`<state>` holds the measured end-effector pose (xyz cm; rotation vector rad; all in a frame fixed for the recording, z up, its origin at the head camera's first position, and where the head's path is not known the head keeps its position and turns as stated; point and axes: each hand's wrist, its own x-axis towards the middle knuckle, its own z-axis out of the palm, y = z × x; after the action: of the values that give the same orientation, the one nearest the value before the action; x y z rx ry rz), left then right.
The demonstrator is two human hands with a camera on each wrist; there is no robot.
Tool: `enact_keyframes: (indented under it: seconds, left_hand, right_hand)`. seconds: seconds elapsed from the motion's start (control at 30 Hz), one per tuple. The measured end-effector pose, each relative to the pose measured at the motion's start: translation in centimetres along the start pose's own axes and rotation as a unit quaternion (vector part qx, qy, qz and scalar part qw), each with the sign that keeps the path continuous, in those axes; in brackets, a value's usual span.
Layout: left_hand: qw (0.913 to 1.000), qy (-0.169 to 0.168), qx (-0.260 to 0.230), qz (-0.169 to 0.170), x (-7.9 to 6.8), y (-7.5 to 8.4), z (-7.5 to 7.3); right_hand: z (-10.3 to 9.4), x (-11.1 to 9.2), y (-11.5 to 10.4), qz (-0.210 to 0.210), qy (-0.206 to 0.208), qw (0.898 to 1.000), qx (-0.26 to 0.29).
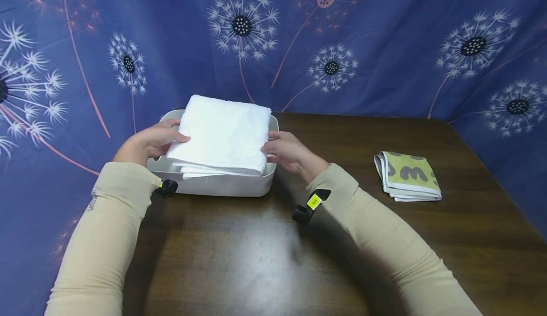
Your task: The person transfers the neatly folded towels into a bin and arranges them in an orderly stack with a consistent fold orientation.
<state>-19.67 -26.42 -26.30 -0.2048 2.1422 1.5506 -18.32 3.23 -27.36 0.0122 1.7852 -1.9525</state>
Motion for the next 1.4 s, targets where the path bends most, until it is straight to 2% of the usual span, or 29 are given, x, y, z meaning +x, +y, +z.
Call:
enact_keyframes:
  seconds: [0.13, 0.3, 0.43, 0.6, 0.7, 0.8, 0.9, 1.03, 1.17, 1.4]
  left_hand:
    - [0.9987, -0.024, 0.041, -0.019, 0.3, -0.5, -0.1]
    - [0.9954, -0.053, 0.069, -0.039, 0.3, -0.5, 0.1]
    - [0.9921, -0.053, 0.102, -0.051, 0.4, -0.5, 0.1]
    - [0.9821, -0.070, 0.154, -0.082, 0.8, -1.2, 0.6]
    - [0.9825, -0.063, 0.151, -0.089, 0.6, -1.3, 0.6]
    - [0.9893, -0.028, 0.124, -0.071, 0.3, -1.1, 0.1]
    - [0.9936, -0.003, 0.104, -0.043, 0.0, -0.7, -0.4]
    - [0.9962, -0.006, 0.085, -0.018, -0.3, -0.4, -0.4]
    - [0.9985, -0.013, 0.054, 0.000, -0.6, -0.4, -0.1]
    - [0.9989, -0.006, 0.011, 0.045, -1.0, 0.1, 0.6]
  right_hand:
    - [0.1, 0.1, -0.1, 0.009, -0.007, 1.000, -0.023]
    - [0.1, 0.1, -0.4, 0.016, -0.015, 0.999, -0.044]
    - [0.3, 0.3, -0.5, 0.025, -0.023, 0.998, -0.061]
    - [0.7, 0.5, -0.5, 0.044, -0.044, 0.997, -0.053]
    - [0.9, 0.5, -0.4, 0.052, -0.051, 0.995, -0.063]
    - [0.9, 0.5, -0.2, 0.044, -0.054, 0.995, -0.072]
    - [0.7, 0.3, 0.0, 0.016, -0.046, 0.998, -0.044]
    - [0.3, 0.0, -0.2, -0.022, -0.026, 0.999, 0.011]
    - [-0.2, -0.4, -0.6, -0.031, -0.018, 0.999, 0.041]
    - [-1.0, -1.2, -1.3, -0.049, -0.018, 0.998, 0.032]
